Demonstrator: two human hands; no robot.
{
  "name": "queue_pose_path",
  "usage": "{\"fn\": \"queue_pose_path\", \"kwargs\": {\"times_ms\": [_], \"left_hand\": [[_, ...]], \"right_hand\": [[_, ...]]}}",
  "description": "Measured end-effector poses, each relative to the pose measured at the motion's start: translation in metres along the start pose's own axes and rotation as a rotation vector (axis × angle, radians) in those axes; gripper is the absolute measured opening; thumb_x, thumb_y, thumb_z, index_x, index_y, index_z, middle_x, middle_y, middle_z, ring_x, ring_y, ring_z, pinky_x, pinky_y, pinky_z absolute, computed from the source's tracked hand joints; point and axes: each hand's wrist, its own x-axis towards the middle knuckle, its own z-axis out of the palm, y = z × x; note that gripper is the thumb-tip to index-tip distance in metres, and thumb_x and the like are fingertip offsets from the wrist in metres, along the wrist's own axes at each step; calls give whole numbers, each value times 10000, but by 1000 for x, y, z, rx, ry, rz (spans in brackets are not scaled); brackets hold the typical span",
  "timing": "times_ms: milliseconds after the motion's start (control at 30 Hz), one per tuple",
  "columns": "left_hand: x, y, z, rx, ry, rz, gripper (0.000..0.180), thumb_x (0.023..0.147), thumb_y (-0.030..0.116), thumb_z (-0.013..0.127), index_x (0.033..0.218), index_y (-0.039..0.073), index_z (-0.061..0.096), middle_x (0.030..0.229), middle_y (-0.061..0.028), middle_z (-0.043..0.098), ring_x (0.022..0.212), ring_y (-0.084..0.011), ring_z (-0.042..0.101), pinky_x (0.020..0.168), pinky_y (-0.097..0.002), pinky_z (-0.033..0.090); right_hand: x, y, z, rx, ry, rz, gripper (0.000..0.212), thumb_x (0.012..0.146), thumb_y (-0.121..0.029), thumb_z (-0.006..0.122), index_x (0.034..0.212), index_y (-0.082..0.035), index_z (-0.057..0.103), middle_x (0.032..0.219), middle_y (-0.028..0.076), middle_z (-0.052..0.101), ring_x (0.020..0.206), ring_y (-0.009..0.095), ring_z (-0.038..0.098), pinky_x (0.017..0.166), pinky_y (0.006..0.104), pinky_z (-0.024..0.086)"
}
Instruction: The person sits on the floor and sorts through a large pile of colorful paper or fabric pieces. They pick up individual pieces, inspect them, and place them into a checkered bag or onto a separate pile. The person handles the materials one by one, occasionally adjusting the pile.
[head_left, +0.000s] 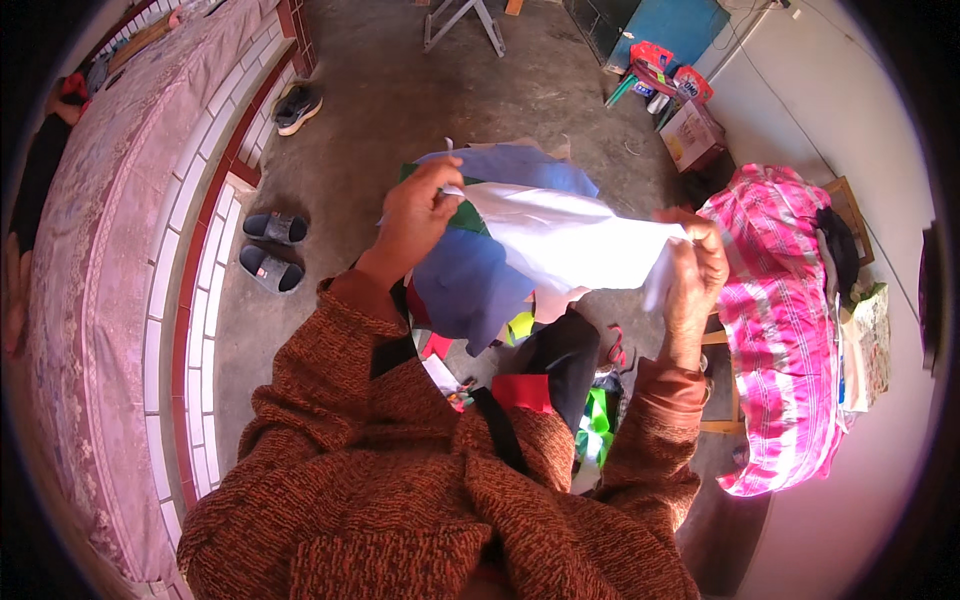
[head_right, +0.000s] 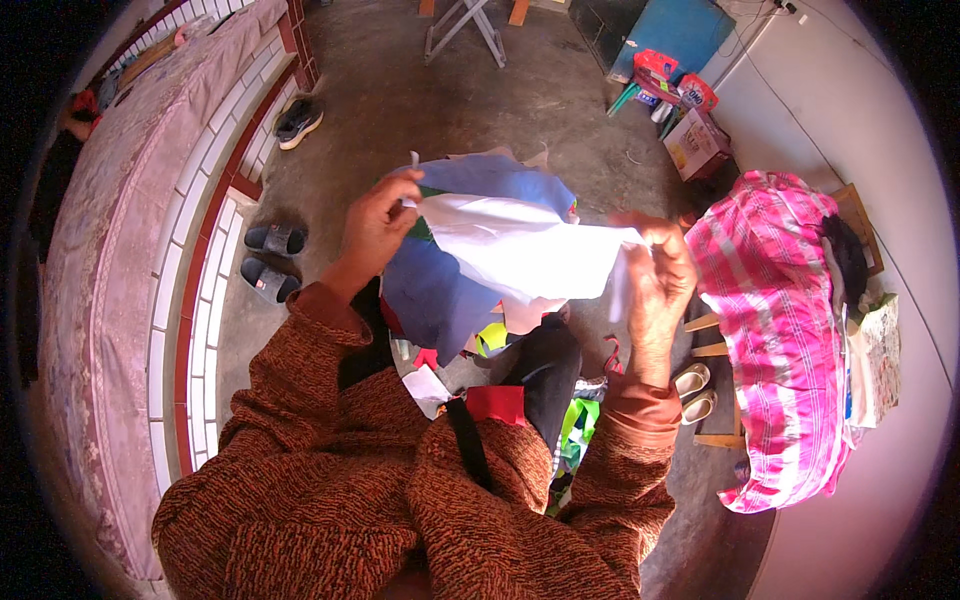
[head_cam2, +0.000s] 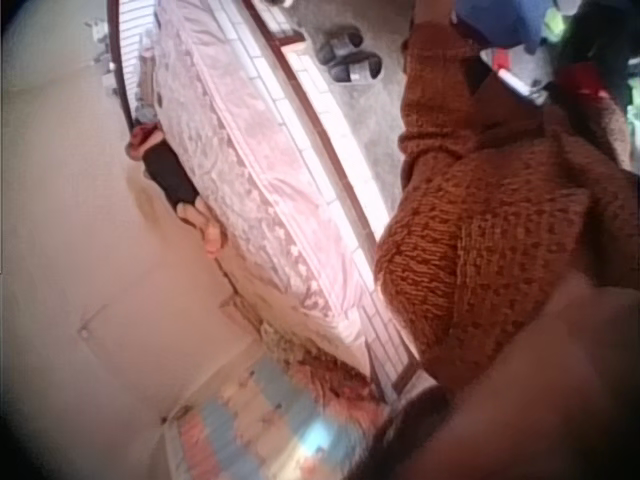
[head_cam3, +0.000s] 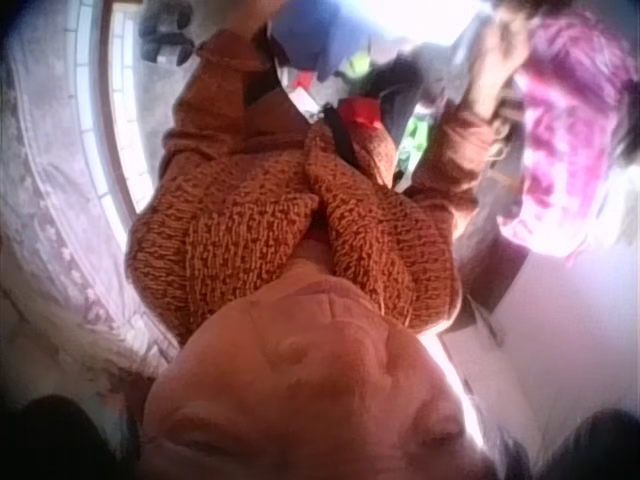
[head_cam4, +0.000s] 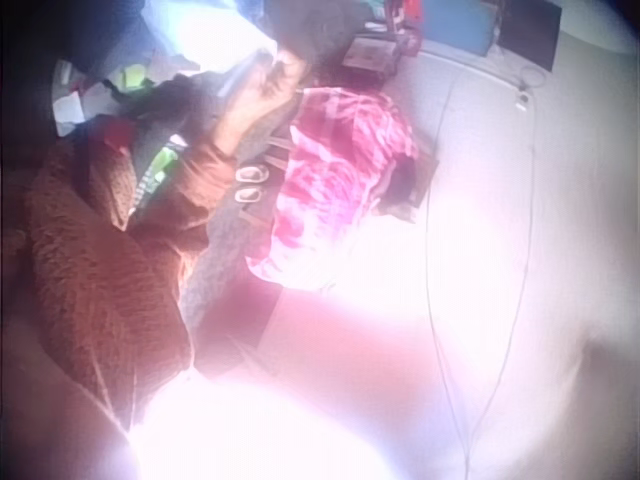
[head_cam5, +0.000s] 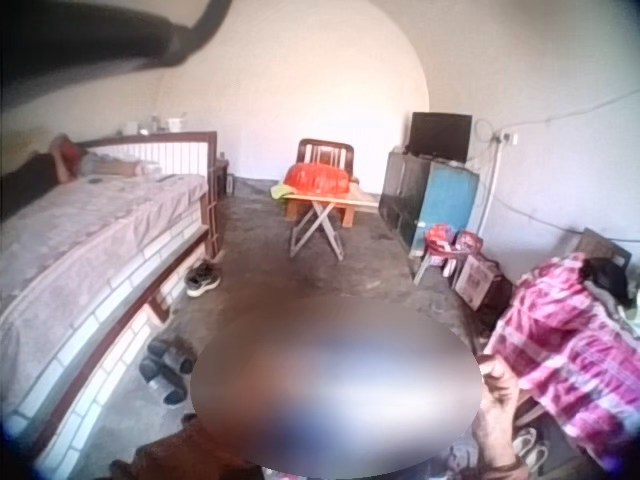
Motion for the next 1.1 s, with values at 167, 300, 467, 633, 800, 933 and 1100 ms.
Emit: {"fn": "queue_pose_path", "kwargs": {"times_ms": [167, 300, 467, 633, 800, 933, 1100], "left_hand": [[16, 17, -22, -300, 108, -81, 193, 779, -108, 578, 924, 13, 540, 1115, -54, 621, 642, -56, 532, 542, -196, 442], [59, 9, -25, -366, 167, -62, 172, 794, -108, 548, 921, 7, 531, 1070, -109, 637, 755, -106, 633, 642, -237, 520], [121, 40, -73, 15, 563, 490, 205, 772, -113, 565, 917, 29, 538, 1112, -120, 622, 972, -210, 625, 808, -275, 508], [94, 49, -89, 284, 627, 618, 383, 715, -130, 559, 1057, 42, 558, 1135, -87, 607, 877, -193, 619, 717, -277, 504], [-7, -15, -75, 356, 327, 103, 389, 717, -134, 493, 1063, 22, 578, 1234, -108, 559, 974, -212, 599, 821, -293, 475], [-87, -55, -71, 441, 199, 24, 309, 672, -134, 470, 907, 31, 583, 1205, -130, 562, 1022, -296, 572, 855, -333, 458], [-106, -60, -77, 717, 195, -180, 225, 697, -77, 501, 866, 47, 582, 1217, -136, 555, 1168, -304, 488, 978, -380, 350]], "right_hand": [[14, -16, -13, 210, -49, 221, 75, 840, -51, 598, 807, -68, 533, 737, -54, 507, 663, 26, 438, 601, 183, 349], [57, 10, -8, -135, -69, 37, 139, 865, -93, 651, 810, -49, 531, 756, -77, 452, 696, 11, 387, 621, 166, 333], [109, -22, 20, -469, 311, -456, 145, 853, -127, 664, 834, -38, 551, 822, 25, 598, 757, 146, 529, 718, 279, 434], [73, -13, 35, -748, 145, -727, 154, 799, -145, 689, 855, -44, 587, 945, 109, 613, 872, 270, 555, 796, 358, 415], [-13, 76, 35, -966, -307, -464, 205, 760, -150, 695, 881, -47, 566, 1020, 143, 584, 957, 330, 525, 848, 422, 401], [-57, 82, 49, -685, -453, -233, 295, 647, -58, 748, 882, -72, 570, 1256, 140, 507, 1152, 346, 475, 952, 420, 368], [-66, 92, 39, -542, -358, -163, 228, 776, -217, 682, 921, -64, 594, 1233, 139, 525, 1151, 327, 472, 968, 397, 328]]}}
